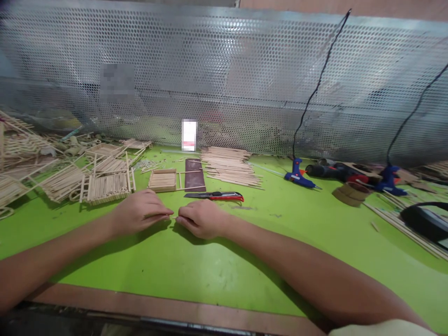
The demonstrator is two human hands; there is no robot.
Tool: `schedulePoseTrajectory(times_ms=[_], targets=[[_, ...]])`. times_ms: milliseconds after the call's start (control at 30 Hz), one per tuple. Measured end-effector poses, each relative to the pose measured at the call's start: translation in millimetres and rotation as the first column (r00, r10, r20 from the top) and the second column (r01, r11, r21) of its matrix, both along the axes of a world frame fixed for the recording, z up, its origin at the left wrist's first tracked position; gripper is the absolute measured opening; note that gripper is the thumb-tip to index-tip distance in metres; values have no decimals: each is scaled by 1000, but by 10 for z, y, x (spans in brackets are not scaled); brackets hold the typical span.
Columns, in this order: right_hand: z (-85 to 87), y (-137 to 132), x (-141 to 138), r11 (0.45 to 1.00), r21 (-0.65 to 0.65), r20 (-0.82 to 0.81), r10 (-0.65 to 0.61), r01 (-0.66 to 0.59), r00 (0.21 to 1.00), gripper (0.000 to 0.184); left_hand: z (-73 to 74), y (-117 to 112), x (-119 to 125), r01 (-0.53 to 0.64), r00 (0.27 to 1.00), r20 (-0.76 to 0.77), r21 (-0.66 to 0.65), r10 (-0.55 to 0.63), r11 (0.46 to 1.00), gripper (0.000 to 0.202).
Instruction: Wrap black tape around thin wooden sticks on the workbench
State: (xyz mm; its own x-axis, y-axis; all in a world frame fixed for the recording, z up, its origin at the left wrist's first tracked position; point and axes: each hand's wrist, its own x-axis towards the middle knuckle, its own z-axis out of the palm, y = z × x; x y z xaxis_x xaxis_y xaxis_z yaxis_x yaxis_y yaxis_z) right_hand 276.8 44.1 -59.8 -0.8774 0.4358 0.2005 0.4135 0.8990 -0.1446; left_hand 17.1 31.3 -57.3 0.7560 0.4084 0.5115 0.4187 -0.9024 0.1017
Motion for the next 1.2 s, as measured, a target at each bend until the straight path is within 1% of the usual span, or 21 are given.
schedulePoseTrajectory(times_ms=[367,567,800,1200], targets=[[-12,2,-1,999,6,-16,47,-47,999,35,44,-15,-6,-11,1000,4,27,11,1000,30],[-2,-13,-6,999,-3,8,54,-54,999,34,35,-15,-2,-2,1000,11,35,2,999,32],[-4,-7,-7,998,-10,9,60,-60,998,34,14,-2,2,17,1000,3,12,-17,1000,30],[-17,-3,-6,998,-3,20,65,-65,998,34,-31,16,1,11,1000,-1,10,-11,1000,32]])
